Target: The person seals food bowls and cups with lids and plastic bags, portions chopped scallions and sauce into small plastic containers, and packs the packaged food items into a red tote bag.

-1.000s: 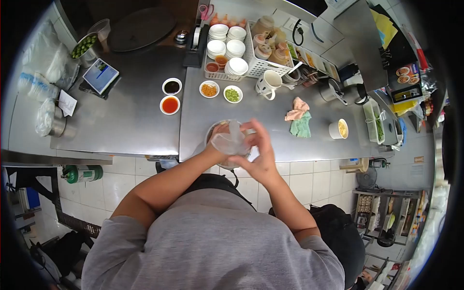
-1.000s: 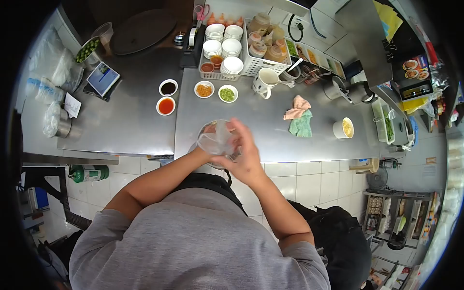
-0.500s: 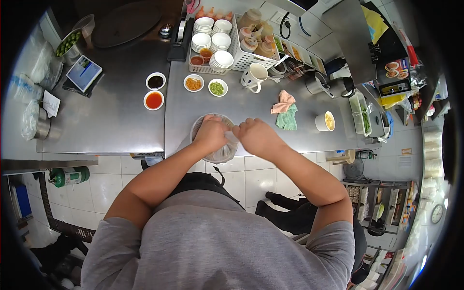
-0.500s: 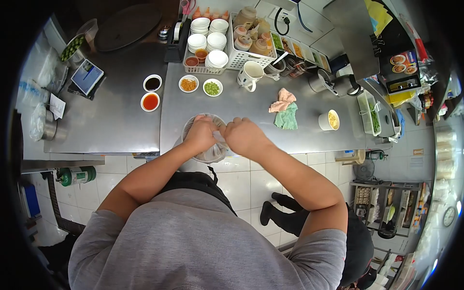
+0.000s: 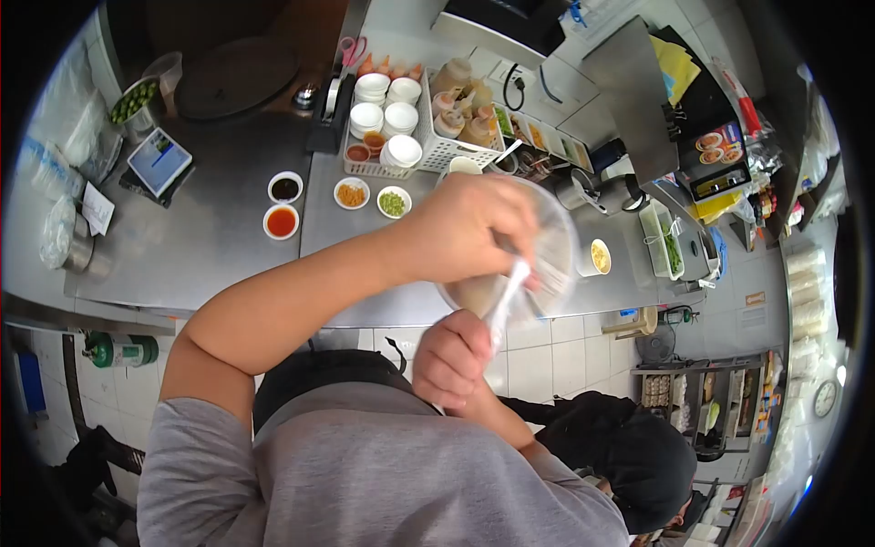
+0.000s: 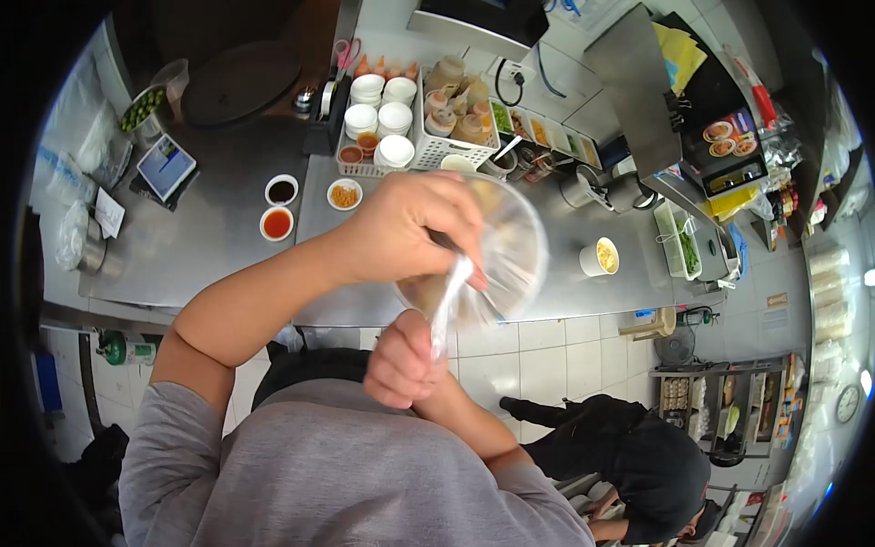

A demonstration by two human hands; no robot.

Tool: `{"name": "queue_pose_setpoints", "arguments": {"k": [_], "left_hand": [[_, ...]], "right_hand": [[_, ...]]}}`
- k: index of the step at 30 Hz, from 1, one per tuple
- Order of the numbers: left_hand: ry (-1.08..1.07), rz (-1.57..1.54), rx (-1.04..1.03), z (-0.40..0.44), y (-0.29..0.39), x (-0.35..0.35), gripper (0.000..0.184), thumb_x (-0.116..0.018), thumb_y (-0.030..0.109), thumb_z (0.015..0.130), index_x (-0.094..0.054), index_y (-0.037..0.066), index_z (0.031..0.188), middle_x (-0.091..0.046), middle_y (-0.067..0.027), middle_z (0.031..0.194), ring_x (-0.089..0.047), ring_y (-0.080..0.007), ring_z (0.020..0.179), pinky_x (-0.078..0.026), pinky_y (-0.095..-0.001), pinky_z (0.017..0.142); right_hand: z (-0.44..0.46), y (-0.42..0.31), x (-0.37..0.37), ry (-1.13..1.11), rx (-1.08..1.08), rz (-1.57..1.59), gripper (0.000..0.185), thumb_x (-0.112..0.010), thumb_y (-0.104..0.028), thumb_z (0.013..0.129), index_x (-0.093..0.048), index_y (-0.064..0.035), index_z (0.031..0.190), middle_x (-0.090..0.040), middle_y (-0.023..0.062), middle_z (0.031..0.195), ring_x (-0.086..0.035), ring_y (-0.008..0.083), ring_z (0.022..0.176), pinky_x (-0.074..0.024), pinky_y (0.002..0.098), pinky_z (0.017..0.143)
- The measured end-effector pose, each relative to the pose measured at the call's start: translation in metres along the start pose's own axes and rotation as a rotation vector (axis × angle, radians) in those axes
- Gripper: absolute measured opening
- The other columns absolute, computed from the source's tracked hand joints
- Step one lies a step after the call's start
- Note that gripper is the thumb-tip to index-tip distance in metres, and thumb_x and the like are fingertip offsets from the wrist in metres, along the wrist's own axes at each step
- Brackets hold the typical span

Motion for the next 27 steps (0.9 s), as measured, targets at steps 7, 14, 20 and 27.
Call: {"name": "queue_pose_setpoints", "arguments": {"k": [7,14,20,27], "left_hand": [[-0.265,-0.178,0.233,0.035,0.020,-0.026,0.021,-0.068,-0.005,0.061,-0.075,0.010,0.076,-0.066,-0.0032,0.084,-0.060,-0.0149,0.082,-0.048,-0.0270,0.074],[-0.323,0.079,0.357,-0.075,-0.058,-0.027,0.013,-0.073,0.003,0.069,-0.074,0.009,0.080,-0.067,-0.0038,0.084,-0.062,-0.0160,0.081,-0.048,-0.0276,0.074],[0.544,-0.304,1.051,-0.209,-0.177,-0.009,0.010,-0.071,0.007,0.084,-0.064,0.004,0.092,-0.063,-0.0009,0.078,-0.054,-0.0039,0.068,-0.038,-0.0181,0.055],[1.174,-0.372,1.215,-0.256,-0.213,-0.028,0.031,-0.054,-0.003,0.085,-0.047,0.005,0.114,-0.054,-0.0063,0.096,-0.055,-0.0143,0.081,-0.047,-0.0277,0.069]], "right_hand": [[0.024,-0.112,0.013,0.151,-0.388,-0.854,0.013,-0.058,-0.014,0.092,-0.062,-0.0042,0.099,-0.062,0.0055,0.089,-0.061,0.0162,0.078,-0.0488,0.0310,0.074],[-0.055,-0.148,0.047,0.595,-0.655,-1.959,0.017,-0.061,-0.009,0.084,-0.068,-0.0068,0.100,-0.066,0.0026,0.098,-0.059,0.0162,0.091,-0.0440,0.0311,0.079],[-0.074,-0.112,0.085,0.451,-0.126,-2.936,0.016,-0.061,-0.010,0.075,-0.065,-0.0072,0.090,-0.063,0.0052,0.093,-0.056,0.0256,0.087,-0.0419,0.0384,0.077],[-0.102,-0.096,0.105,0.700,-0.045,-2.672,0.018,-0.064,-0.005,0.076,-0.064,-0.0032,0.095,-0.062,0.0148,0.099,-0.058,0.0321,0.092,-0.0456,0.0424,0.084]]}}
Point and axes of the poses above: each hand's wrist, its own z-axis towards the middle knuckle, its own x-axis out of the back of the hand, y = z × x, the point moved 9 cm from there along z, towards the middle knuckle
